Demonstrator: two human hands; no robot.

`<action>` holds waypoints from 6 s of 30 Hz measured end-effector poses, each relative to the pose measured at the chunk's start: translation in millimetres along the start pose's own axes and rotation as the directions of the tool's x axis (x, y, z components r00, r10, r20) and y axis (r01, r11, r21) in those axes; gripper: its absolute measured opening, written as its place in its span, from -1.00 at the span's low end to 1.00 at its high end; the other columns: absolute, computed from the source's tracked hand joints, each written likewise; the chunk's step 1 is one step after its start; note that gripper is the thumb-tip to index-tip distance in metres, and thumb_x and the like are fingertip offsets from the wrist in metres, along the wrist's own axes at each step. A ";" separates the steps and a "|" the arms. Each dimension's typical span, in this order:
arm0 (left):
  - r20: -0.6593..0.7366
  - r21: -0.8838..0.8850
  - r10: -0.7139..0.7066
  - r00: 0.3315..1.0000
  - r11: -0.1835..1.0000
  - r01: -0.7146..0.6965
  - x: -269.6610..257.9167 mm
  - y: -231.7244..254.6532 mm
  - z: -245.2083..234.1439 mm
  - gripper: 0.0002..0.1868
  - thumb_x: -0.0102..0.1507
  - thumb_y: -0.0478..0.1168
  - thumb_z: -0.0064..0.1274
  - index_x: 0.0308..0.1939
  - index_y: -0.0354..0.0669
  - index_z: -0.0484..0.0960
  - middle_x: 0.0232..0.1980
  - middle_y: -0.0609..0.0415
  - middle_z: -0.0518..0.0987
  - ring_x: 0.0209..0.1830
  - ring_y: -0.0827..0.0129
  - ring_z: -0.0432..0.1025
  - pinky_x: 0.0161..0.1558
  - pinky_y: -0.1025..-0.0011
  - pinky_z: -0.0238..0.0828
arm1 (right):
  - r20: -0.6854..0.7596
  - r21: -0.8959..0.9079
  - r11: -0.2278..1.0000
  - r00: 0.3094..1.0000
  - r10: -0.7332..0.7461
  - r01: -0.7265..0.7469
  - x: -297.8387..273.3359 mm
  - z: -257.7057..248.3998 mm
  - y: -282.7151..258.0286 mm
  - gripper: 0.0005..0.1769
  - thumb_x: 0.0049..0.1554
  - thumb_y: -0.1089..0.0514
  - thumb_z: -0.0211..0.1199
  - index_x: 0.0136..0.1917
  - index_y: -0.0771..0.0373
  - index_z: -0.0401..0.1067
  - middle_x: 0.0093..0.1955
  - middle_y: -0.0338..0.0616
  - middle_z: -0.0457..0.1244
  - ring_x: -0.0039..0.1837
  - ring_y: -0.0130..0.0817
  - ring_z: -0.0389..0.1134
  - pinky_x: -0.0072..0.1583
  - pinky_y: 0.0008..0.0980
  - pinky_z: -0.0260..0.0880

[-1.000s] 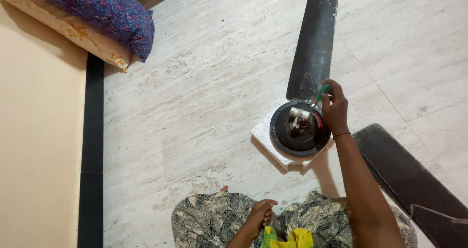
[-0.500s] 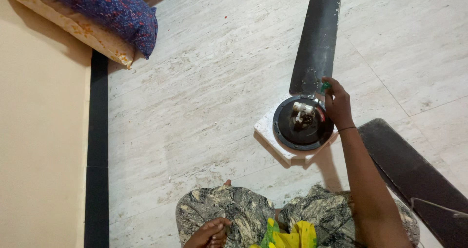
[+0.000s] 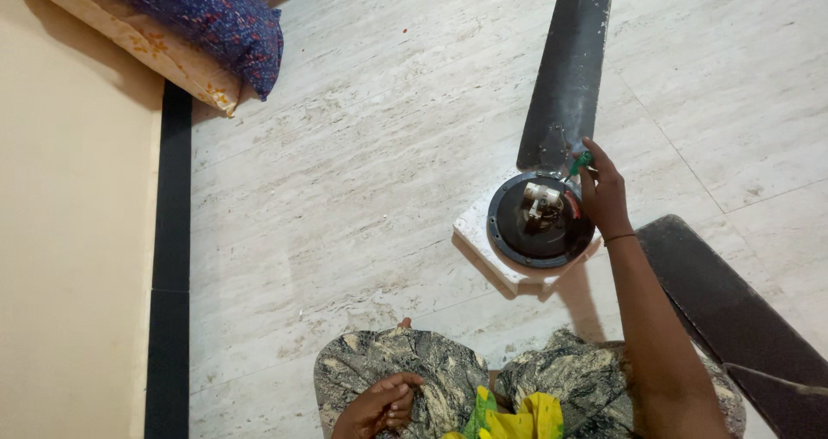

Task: The person uses a screwdriver to loosen and remove screws from the fan blade mounting brackets. They detach two fan blades from the motor housing and place them on the floor, leaving the central motor unit exposed.

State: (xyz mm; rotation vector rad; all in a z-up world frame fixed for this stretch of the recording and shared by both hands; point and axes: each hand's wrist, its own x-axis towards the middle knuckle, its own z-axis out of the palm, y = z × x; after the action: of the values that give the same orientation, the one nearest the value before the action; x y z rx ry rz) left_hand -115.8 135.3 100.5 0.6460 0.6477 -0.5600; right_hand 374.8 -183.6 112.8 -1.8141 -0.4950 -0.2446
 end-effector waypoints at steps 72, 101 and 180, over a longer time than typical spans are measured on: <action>-0.293 -0.155 0.257 0.921 0.938 -0.311 103.0 47.0 80.0 -0.91 0.32 -0.35 -0.06 -0.12 -0.32 0.49 -0.40 0.07 0.46 -0.48 0.48 0.36 -0.57 0.64 0.36 | 0.135 0.065 0.997 0.989 -0.050 0.042 19.8 -1.5 15.1 -0.45 0.25 0.49 0.11 0.46 0.20 0.35 0.31 0.04 0.36 0.31 -0.18 0.44 0.28 -0.26 0.52; -0.218 0.044 0.286 0.933 0.958 -0.284 292.6 117.0 33.4 -0.82 0.38 -0.29 -0.05 -0.03 -0.29 0.61 -0.30 0.13 0.53 -0.33 0.48 0.42 -0.26 0.55 0.40 | 0.015 -0.183 0.983 1.000 0.013 -0.010 26.1 4.2 27.7 -0.62 0.21 0.35 0.45 0.27 0.39 0.46 0.09 0.03 0.44 0.14 -0.29 0.51 0.16 -0.36 0.55; -0.108 0.063 0.328 0.939 0.945 -0.322 301.3 115.6 39.2 -0.79 0.39 -0.30 -0.11 -0.01 -0.29 0.61 -0.28 0.12 0.53 -0.32 0.47 0.42 -0.22 0.46 0.45 | 0.528 -0.744 0.607 0.803 0.276 0.280 89.2 -4.1 -10.6 -0.82 0.17 0.19 0.36 0.06 0.17 0.65 -0.16 0.06 0.39 -0.07 -0.01 0.40 0.02 -0.08 0.42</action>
State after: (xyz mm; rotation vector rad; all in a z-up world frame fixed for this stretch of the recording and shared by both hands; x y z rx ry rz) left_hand 174.6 104.4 -42.4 0.8138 0.6231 -0.2291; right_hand 449.6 -166.5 159.8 -2.8246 -0.9444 0.1830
